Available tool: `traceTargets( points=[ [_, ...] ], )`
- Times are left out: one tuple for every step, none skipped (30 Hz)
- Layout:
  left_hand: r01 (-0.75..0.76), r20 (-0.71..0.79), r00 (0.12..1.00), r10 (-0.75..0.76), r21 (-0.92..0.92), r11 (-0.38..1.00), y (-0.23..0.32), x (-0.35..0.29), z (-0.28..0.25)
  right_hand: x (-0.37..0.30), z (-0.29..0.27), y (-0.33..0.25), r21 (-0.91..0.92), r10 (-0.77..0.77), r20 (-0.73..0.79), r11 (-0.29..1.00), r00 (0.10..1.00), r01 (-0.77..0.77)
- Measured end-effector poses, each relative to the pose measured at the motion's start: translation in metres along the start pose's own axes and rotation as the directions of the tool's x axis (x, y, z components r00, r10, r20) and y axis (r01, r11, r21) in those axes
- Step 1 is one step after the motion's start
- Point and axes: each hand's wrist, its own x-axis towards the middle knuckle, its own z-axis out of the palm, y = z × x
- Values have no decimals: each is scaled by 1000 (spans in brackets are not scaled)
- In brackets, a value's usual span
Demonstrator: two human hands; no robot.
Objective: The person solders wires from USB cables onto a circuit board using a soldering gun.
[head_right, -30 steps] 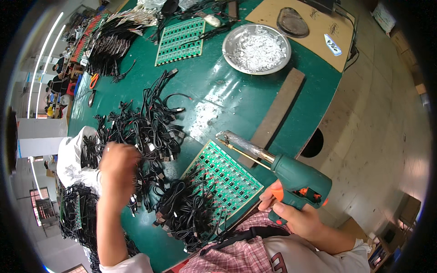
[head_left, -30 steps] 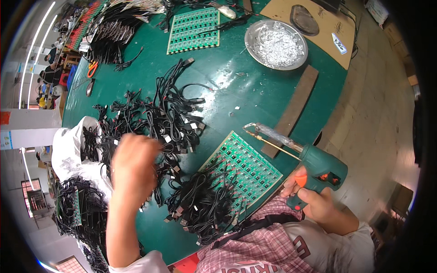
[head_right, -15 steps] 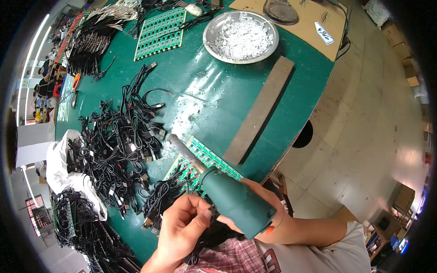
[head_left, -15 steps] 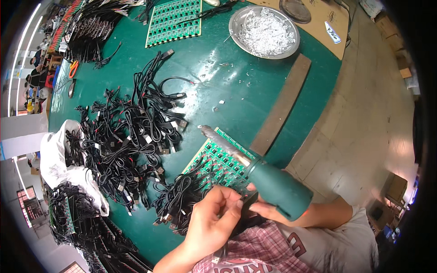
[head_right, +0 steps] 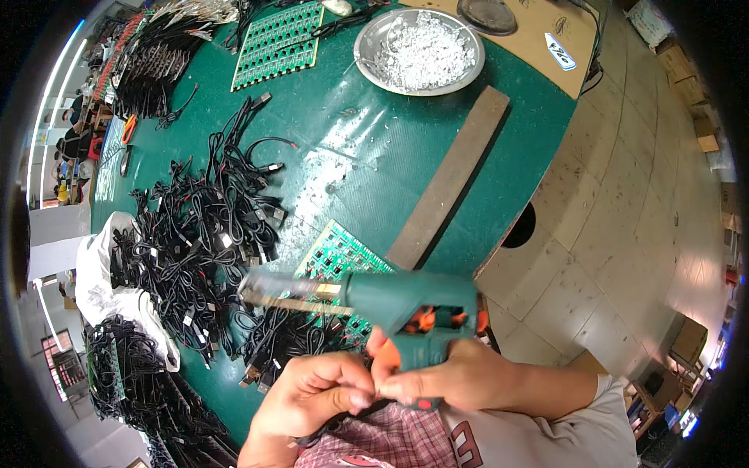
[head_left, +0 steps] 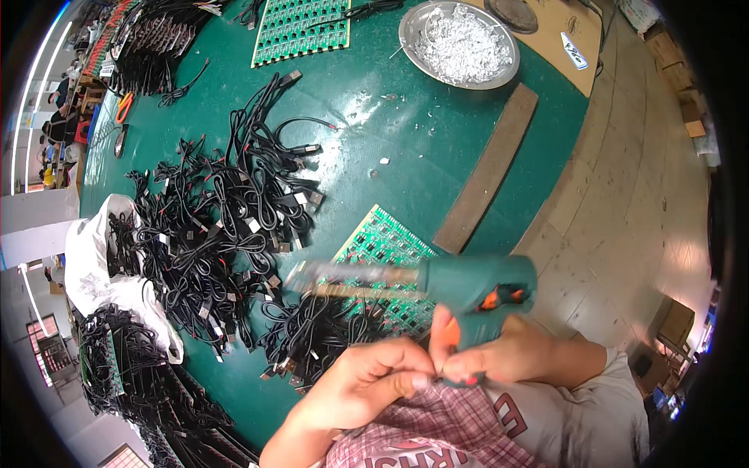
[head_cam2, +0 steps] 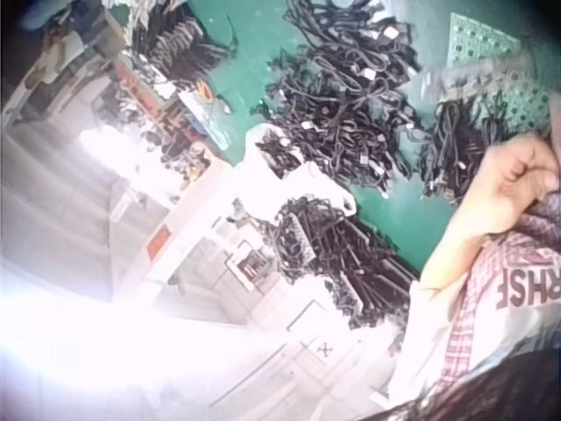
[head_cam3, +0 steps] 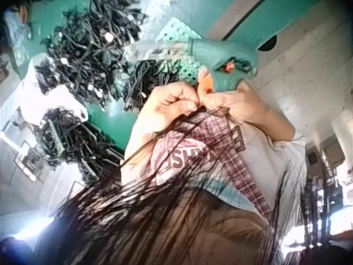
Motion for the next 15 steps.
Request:
traceTargets(
  points=[
    [59, 104, 994, -45, -134, 989, 4, 1, -4, -1, -3, 0, 66, 145, 136, 986, 980, -155],
    [65, 92, 994, -53, -134, 989, 4, -2, -4, -2, -4, 3, 14, 157, 129, 987, 979, -160],
    [67, 96, 994, -55, -134, 989, 1, -4, -2, -3, -3, 3, 16, 157, 125, 987, 980, -160],
    [81, -37, 996, -85, -86, 993, -2, -6, 1, -2, -2, 4, -79, 28, 29, 997, 999, -26],
    [101, -171, 980, -106, -40, 994, -5, -7, 4, -1, 0, 5, -184, -111, -54, 978, 992, 99],
    [77, -227, 970, -90, -64, 995, -6, -6, 10, 0, 2, 10, -214, -207, -124, 961, 970, 178],
    [76, -227, 970, -88, -63, 995, -6, -6, 14, 0, 2, 12, -215, -209, -123, 960, 970, 179],
    [54, -274, 960, -55, -11, 998, -7, -5, 17, 1, 1, 13, -269, -262, -121, 937, 957, 223],
    [36, -319, 947, -20, 42, 998, -8, -5, 19, 1, 1, 14, -322, -316, -117, 909, 942, 265],
    [0, -346, 938, 31, 88, 996, -13, -5, 19, -1, 1, 16, -323, -317, -117, 908, 941, 266],
    [-2, -346, 938, 33, 89, 996, -14, -5, 21, -2, 0, 18, -382, -336, -121, 884, 934, 269],
    [-19, -365, 929, 58, 110, 994, -15, -5, 22, -3, 0, 20, -439, -356, -124, 857, 926, 270],
    [-33, -382, 921, 81, 131, 991, -15, -5, 23, -4, 1, 22, -439, -357, -125, 857, 926, 271],
    [-33, -381, 921, 81, 131, 991, -16, -5, 24, -5, 2, 24, -436, -365, -147, 858, 919, 271],
    [-45, -384, 917, 109, 172, 984, -16, -5, 25, -5, 2, 25, -432, -373, -169, 860, 912, 271]
  ],
)
